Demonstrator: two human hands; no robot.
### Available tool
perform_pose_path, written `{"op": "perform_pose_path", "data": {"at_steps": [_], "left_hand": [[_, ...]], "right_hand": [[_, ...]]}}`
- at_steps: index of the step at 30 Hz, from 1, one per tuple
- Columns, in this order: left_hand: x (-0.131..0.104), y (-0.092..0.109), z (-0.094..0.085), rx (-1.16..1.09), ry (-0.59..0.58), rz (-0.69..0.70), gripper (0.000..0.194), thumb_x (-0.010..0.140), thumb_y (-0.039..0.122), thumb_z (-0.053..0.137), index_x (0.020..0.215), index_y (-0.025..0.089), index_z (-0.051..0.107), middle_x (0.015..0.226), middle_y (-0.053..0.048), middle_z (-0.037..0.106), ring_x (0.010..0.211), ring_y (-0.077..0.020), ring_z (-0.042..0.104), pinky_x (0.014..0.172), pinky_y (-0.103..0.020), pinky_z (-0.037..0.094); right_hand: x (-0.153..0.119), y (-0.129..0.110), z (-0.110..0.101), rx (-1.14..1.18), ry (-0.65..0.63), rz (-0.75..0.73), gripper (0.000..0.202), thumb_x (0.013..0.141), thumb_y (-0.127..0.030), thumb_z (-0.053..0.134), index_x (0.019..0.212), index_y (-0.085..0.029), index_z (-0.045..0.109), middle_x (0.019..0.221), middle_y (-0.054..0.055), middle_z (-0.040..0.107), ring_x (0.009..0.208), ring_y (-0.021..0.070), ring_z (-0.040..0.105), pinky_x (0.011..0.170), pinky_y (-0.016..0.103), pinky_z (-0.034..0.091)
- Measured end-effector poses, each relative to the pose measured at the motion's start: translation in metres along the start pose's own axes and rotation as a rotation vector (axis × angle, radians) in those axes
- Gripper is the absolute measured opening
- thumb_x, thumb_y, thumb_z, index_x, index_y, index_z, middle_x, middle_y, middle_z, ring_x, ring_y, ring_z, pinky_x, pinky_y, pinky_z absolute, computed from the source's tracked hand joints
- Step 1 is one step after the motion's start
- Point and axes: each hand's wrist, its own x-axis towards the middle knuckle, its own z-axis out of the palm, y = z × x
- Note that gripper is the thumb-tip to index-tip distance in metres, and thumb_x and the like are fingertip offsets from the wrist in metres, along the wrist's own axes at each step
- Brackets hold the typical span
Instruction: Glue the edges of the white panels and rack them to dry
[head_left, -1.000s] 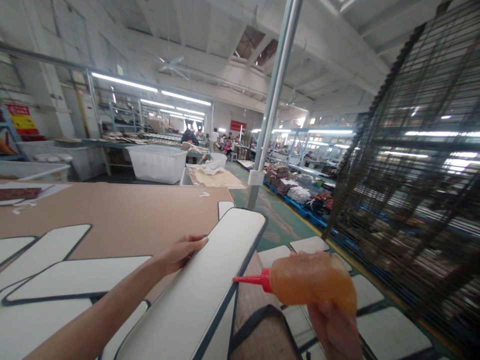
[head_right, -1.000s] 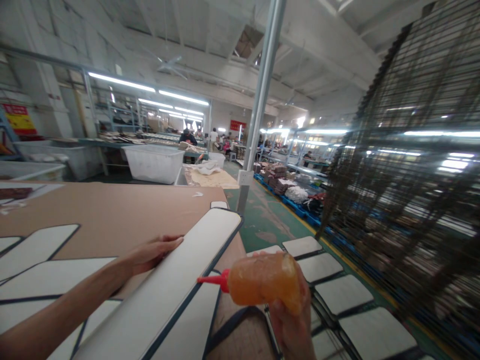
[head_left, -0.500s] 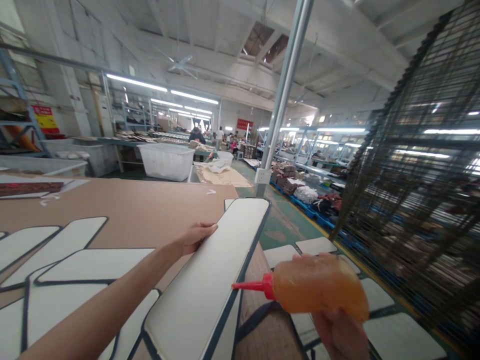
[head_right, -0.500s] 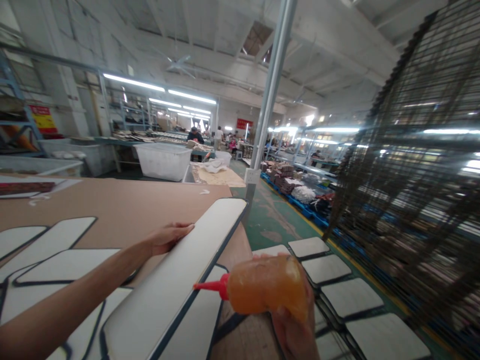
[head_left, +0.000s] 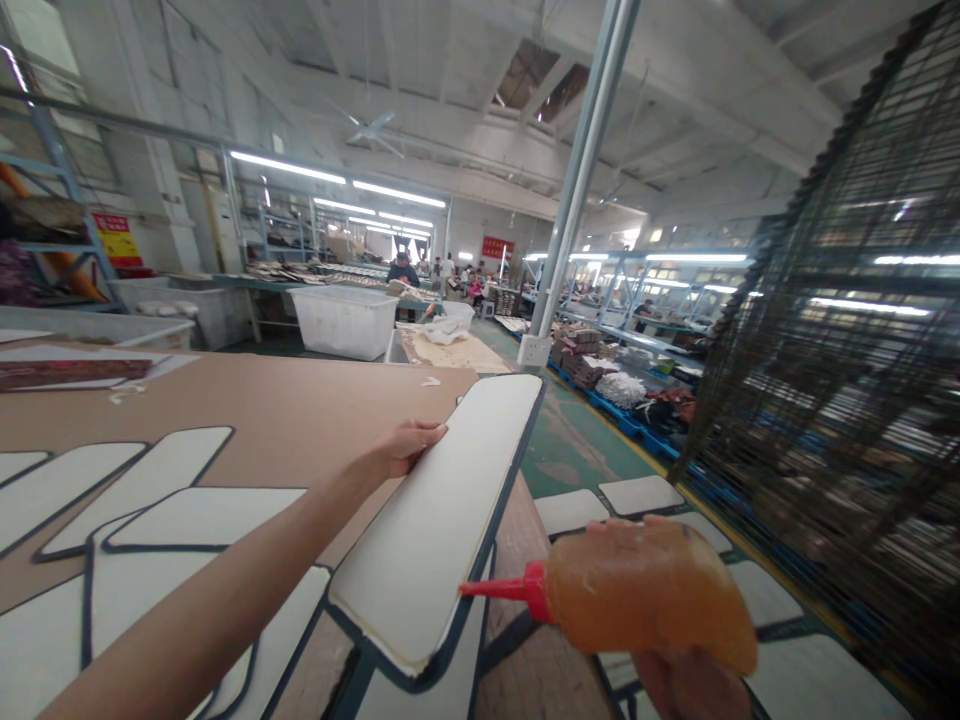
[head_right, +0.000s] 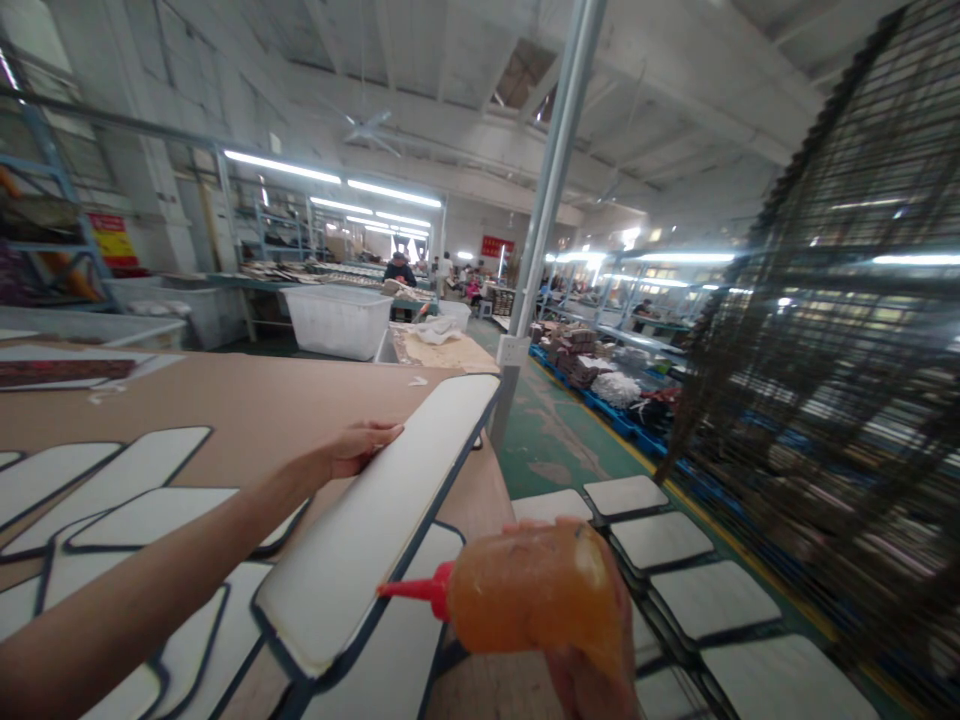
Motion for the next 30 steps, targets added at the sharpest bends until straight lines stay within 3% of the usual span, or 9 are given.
{"op": "perform_pose_path", "data": {"at_steps": [6, 11, 14, 17, 21, 26, 30], "left_hand": [[0.004, 0.009, -0.002, 0.005, 0.059, 0.006, 0.007, 0.072, 0.015, 0.065, 0.076, 0.009, 0.066, 0.057, -0.005, 0.068, 0.046, -0.0145, 0.06, 0.047, -0.024, 0.05], [0.013, 0.011, -0.009, 0.013, 0.17, 0.044, 0.01, 0.066, 0.018, 0.07, 0.072, 0.012, 0.064, 0.052, -0.002, 0.066, 0.044, -0.0132, 0.058, 0.042, -0.021, 0.046], [0.013, 0.001, -0.008, 0.031, 0.199, 0.074, 0.017, 0.062, 0.021, 0.074, 0.071, 0.014, 0.062, 0.05, 0.001, 0.065, 0.043, -0.0119, 0.057, 0.04, -0.019, 0.043], [0.003, -0.017, 0.001, 0.071, 0.149, 0.08, 0.025, 0.057, 0.026, 0.077, 0.072, 0.013, 0.063, 0.054, 0.0, 0.066, 0.046, -0.013, 0.059, 0.041, -0.019, 0.043], [-0.013, -0.035, 0.013, 0.108, 0.004, 0.061, 0.039, 0.052, 0.034, 0.079, 0.08, 0.011, 0.065, 0.059, -0.005, 0.069, 0.05, -0.0175, 0.062, 0.044, -0.023, 0.046], [-0.022, -0.031, 0.015, 0.037, -0.195, 0.032, 0.044, 0.058, 0.035, 0.077, 0.095, 0.014, 0.064, 0.074, -0.006, 0.072, 0.058, -0.0179, 0.065, 0.053, -0.025, 0.051], [-0.025, -0.024, 0.013, 0.004, -0.223, 0.064, 0.044, 0.063, 0.033, 0.074, 0.101, 0.014, 0.062, 0.077, -0.006, 0.072, 0.06, -0.0179, 0.066, 0.055, -0.025, 0.052]], "right_hand": [[-0.003, 0.003, 0.003, 0.135, -0.056, 0.093, 0.064, 0.062, -0.031, 0.074, 0.121, -0.031, 0.047, 0.108, 0.007, 0.066, 0.099, 0.03, 0.061, 0.08, 0.041, 0.052], [-0.014, 0.002, 0.016, 0.21, 0.05, 0.186, 0.062, 0.062, -0.034, 0.075, 0.119, -0.03, 0.051, 0.107, 0.008, 0.066, 0.1, 0.0306, 0.06, 0.085, 0.044, 0.049], [0.007, -0.009, 0.032, 0.287, 0.126, 0.083, 0.056, 0.065, -0.041, 0.072, 0.117, -0.029, 0.054, 0.109, 0.01, 0.065, 0.101, 0.033, 0.059, 0.089, 0.05, 0.047], [0.046, -0.022, 0.041, 0.328, 0.173, -0.09, 0.056, 0.064, -0.034, 0.074, 0.117, -0.028, 0.055, 0.11, 0.009, 0.065, 0.102, 0.0327, 0.058, 0.091, 0.053, 0.044], [0.08, -0.026, 0.038, 0.268, 0.089, -0.201, 0.055, 0.061, -0.018, 0.076, 0.112, -0.025, 0.057, 0.109, 0.007, 0.065, 0.104, 0.0294, 0.057, 0.098, 0.051, 0.037], [0.082, -0.018, 0.027, 0.198, 0.058, -0.213, 0.054, 0.062, -0.013, 0.073, 0.111, -0.026, 0.056, 0.106, 0.006, 0.066, 0.103, 0.0293, 0.058, 0.094, 0.053, 0.04], [0.078, -0.018, 0.018, 0.185, 0.054, -0.205, 0.054, 0.064, -0.017, 0.073, 0.114, -0.027, 0.054, 0.11, 0.007, 0.064, 0.105, 0.0293, 0.057, 0.095, 0.053, 0.039]]}}
